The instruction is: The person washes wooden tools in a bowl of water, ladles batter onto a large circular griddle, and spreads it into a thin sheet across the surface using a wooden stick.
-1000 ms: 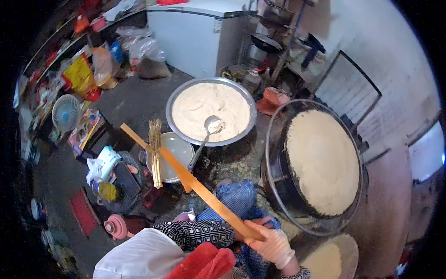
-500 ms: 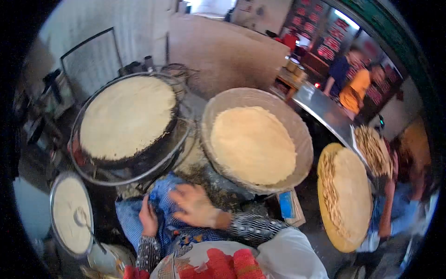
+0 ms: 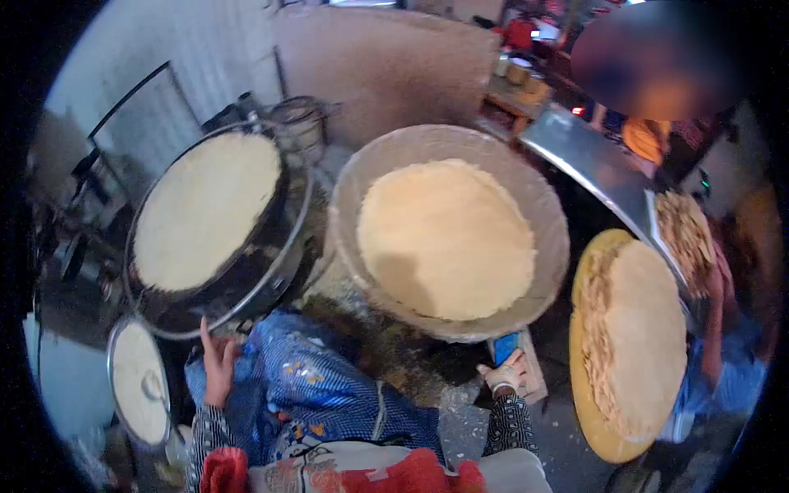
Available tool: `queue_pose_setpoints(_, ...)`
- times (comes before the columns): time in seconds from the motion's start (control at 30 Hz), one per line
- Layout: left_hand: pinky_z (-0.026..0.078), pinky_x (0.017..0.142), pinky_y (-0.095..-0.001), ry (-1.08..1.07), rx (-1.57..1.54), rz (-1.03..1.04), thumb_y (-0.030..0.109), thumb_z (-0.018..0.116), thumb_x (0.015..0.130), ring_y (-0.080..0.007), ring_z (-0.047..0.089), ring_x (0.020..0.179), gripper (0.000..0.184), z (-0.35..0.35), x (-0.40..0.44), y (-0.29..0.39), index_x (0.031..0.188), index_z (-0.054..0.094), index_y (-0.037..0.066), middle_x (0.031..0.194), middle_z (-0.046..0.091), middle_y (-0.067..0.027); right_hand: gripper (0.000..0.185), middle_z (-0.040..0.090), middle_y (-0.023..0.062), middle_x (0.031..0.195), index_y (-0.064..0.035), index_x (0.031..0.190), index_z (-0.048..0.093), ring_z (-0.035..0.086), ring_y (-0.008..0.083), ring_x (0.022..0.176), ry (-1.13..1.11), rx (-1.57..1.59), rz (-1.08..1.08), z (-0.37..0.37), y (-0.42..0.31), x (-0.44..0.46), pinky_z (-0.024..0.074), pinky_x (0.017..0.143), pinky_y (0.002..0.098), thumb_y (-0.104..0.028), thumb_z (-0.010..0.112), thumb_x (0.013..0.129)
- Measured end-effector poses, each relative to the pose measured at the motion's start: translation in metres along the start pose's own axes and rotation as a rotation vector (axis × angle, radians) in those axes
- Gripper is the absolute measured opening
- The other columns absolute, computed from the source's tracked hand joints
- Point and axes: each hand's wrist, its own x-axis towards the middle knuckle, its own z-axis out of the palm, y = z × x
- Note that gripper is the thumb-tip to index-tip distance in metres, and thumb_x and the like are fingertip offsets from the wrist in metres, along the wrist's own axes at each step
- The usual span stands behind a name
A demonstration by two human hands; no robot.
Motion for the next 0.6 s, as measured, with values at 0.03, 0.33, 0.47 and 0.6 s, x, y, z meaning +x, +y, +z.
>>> queue_pose_setpoints(0.03, 0.052, 0.073, -0.0312, 0.022, 0.028, -0.006, 0.005, 0.053, 0.094, -0.0183, 0.062, 0.085, 0.077, -0.005, -0.001, 0.002, 0.153, 0.005, 0.013, 0.098, 0.062, -0.0125, 0.113, 0.030, 0.0287, 0.145, 0.0014, 0.146, 0.015, 0.031, 0.0422, 0.134, -0.050, -0.025, 0.018, -0.003, -0.014, -0.003, 0.0247, 0.112, 0.0498, -0.048, 0.078, 0.067)
queue_pose_setpoints(0.33, 0.049, 0.086, -0.0322, 0.794, 0.115, 0.164, 0.001, 0.059, 0.086, -0.0220, 0.058, 0.099, 0.067, -0.127, 0.024, 0.127, 0.142, 0.023, 0.002, 0.114, 0.057, -0.0138, 0.032, 0.062, 0.0235, 0.112, -0.0033, 0.114, 0.062, 0.061, 0.0373, 0.097, -0.149, 0.554, -0.298, -0.051, -0.063, -0.082, 0.0477, 0.087, 0.0450, -0.026, 0.060, 0.091)
queue_pose_setpoints(0.47, 0.050, 0.092, -0.0401, 1.102, 0.178, 1.064, 0.024, 0.039, 0.098, -0.0325, 0.059, 0.104, 0.041, -0.196, -0.005, 0.197, 0.128, 0.042, -0.003, 0.120, 0.052, -0.0246, 0.027, 0.058, 0.0160, 0.119, -0.0050, 0.113, 0.065, 0.057, 0.0285, 0.107, -0.312, 1.327, -0.622, -0.141, -0.202, -0.100, 0.0442, 0.096, 0.0400, -0.016, 0.062, 0.088)
queue_pose_setpoints(0.6, 0.045, 0.092, -0.0438, 0.568, 0.644, 0.326, 0.019, 0.056, 0.086, -0.0340, 0.058, 0.103, 0.030, -0.132, 0.006, 0.129, 0.109, 0.058, -0.001, 0.107, 0.060, -0.0185, 0.026, 0.064, 0.0145, 0.105, -0.0068, 0.097, 0.070, 0.060, 0.0312, 0.104, -0.162, 0.976, -1.565, -0.174, -0.403, -0.142, 0.0464, 0.092, 0.0408, -0.003, 0.065, 0.072)
